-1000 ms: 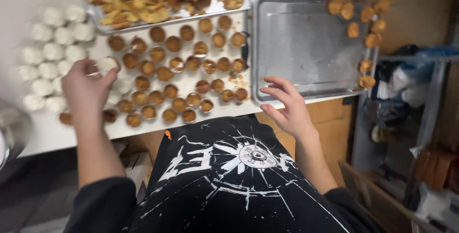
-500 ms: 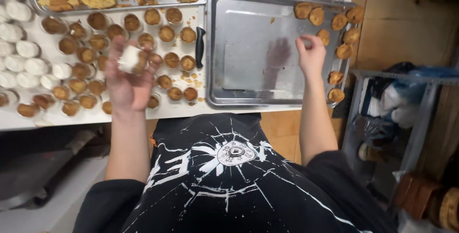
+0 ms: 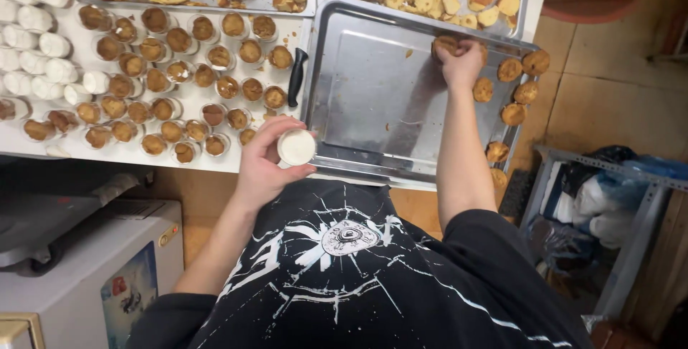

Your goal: Assemble small dessert cups by placing pastry pieces into small plastic containers.

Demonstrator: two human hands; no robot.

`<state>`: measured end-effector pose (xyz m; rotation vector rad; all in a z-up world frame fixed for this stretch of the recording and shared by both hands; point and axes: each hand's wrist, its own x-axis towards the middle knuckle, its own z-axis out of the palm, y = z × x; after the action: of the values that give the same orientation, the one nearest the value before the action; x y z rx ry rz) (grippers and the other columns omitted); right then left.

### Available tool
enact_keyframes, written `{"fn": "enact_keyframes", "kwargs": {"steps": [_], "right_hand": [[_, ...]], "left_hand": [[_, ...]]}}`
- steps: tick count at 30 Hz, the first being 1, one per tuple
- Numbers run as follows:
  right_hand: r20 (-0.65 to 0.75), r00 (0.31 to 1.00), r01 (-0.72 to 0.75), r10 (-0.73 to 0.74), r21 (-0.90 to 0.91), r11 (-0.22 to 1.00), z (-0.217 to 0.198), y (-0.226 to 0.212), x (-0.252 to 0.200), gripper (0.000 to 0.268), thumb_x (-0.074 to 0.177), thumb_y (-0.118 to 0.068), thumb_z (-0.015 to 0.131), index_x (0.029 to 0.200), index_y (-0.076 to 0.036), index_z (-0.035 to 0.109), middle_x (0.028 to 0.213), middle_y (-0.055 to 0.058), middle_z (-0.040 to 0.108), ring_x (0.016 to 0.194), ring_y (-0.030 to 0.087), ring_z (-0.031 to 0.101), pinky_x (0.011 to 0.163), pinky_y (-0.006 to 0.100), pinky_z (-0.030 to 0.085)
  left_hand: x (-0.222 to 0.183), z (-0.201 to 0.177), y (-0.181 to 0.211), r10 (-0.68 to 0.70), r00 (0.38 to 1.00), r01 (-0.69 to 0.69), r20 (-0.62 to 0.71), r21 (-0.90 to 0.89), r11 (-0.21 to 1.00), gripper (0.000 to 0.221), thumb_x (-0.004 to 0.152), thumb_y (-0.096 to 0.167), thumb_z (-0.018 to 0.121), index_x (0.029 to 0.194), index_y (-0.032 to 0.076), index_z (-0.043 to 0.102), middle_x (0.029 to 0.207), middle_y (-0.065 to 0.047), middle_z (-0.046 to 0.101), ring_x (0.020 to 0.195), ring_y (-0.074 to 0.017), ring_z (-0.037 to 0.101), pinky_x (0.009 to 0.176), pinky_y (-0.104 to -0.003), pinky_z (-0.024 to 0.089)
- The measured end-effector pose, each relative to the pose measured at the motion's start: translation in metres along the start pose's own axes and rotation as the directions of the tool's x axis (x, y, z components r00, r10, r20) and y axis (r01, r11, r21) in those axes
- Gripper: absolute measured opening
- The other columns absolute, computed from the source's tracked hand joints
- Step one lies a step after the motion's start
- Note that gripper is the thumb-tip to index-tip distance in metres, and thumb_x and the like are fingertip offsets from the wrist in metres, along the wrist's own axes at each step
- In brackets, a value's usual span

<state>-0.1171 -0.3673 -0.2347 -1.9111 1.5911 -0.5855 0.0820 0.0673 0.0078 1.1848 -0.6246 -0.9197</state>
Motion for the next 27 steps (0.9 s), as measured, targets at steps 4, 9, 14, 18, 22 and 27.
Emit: {"fn": "enact_keyframes", "kwargs": {"steps": [4, 9, 14, 18, 22, 27], "right_hand": [[0.301, 0.940, -0.232, 0.161, 0.220, 0.947, -0.002, -0.011, -0.012, 0.025, 0.083, -0.015, 0.087, 0.094, -0.001, 0.069, 0.081, 0.002, 0.067, 0.066, 0.012, 0.059, 0.057, 0.032, 0.047], [0.424, 0.899, -0.262, 0.113, 0.312, 0.913, -0.026, -0.076, -0.065, 0.015, 0.089, -0.011, 0.080, 0.097, -0.003, 0.070, 0.076, 0.000, 0.067, 0.057, 0.007, 0.056, 0.049, 0.025, 0.041], [0.577, 0.810, -0.345, -0.106, 0.614, 0.709, -0.056, -0.177, -0.170, 0.014, 0.093, -0.006, 0.076, 0.104, -0.003, 0.068, 0.080, 0.000, 0.065, 0.061, 0.007, 0.055, 0.053, 0.024, 0.041], [0.663, 0.699, -0.327, -0.269, 0.630, 0.705, -0.078, -0.259, -0.257, 0.017, 0.090, -0.003, 0.075, 0.106, -0.002, 0.069, 0.094, 0.000, 0.071, 0.086, 0.008, 0.066, 0.081, 0.023, 0.056], [0.694, 0.645, -0.334, -0.319, 0.632, 0.700, -0.064, -0.286, -0.290, 0.017, 0.090, -0.003, 0.075, 0.107, -0.002, 0.070, 0.099, 0.003, 0.070, 0.092, 0.009, 0.064, 0.085, 0.025, 0.056], [0.464, 0.779, 0.048, -0.423, 0.628, 0.777, -0.042, -0.285, -0.315, 0.014, 0.091, -0.001, 0.080, 0.102, 0.001, 0.071, 0.120, 0.003, 0.052, 0.097, 0.006, 0.052, 0.076, 0.020, 0.044]], "left_hand": [[0.004, 0.000, 0.005, -0.008, 1.000, 0.008, -0.001, -0.005, 1.000, 0.064, 0.075, -0.003, 0.089, 0.132, 0.001, 0.060, 0.133, -0.005, 0.051, 0.127, -0.0216, 0.064, 0.111, -0.034, 0.052], [0.012, -0.011, 0.001, 0.066, 0.998, -0.066, 0.008, 0.258, 0.964, 0.062, 0.077, 0.005, 0.092, 0.132, 0.002, 0.064, 0.135, -0.007, 0.055, 0.124, -0.0184, 0.060, 0.108, -0.030, 0.051], [0.030, -0.036, -0.003, 0.048, 0.999, -0.043, 0.002, 0.455, 0.890, 0.059, 0.073, 0.019, 0.093, 0.126, 0.006, 0.068, 0.125, -0.007, 0.066, 0.110, -0.0171, 0.066, 0.092, -0.028, 0.053], [0.037, -0.055, -0.008, 0.147, 0.982, -0.187, 0.120, 0.479, 0.858, 0.059, 0.072, 0.019, 0.091, 0.125, 0.006, 0.068, 0.126, -0.010, 0.067, 0.117, -0.0243, 0.067, 0.099, -0.034, 0.054], [0.034, -0.066, -0.001, 0.213, 0.962, -0.269, 0.172, 0.442, 0.856, 0.058, 0.076, 0.019, 0.092, 0.126, 0.007, 0.067, 0.126, -0.009, 0.067, 0.119, -0.0264, 0.067, 0.102, -0.037, 0.054], [0.027, -0.086, 0.005, 0.257, 0.946, -0.319, 0.199, 0.422, 0.848, 0.058, 0.075, 0.021, 0.092, 0.126, 0.008, 0.067, 0.124, -0.009, 0.067, 0.117, -0.0262, 0.068, 0.101, -0.036, 0.054]]}}
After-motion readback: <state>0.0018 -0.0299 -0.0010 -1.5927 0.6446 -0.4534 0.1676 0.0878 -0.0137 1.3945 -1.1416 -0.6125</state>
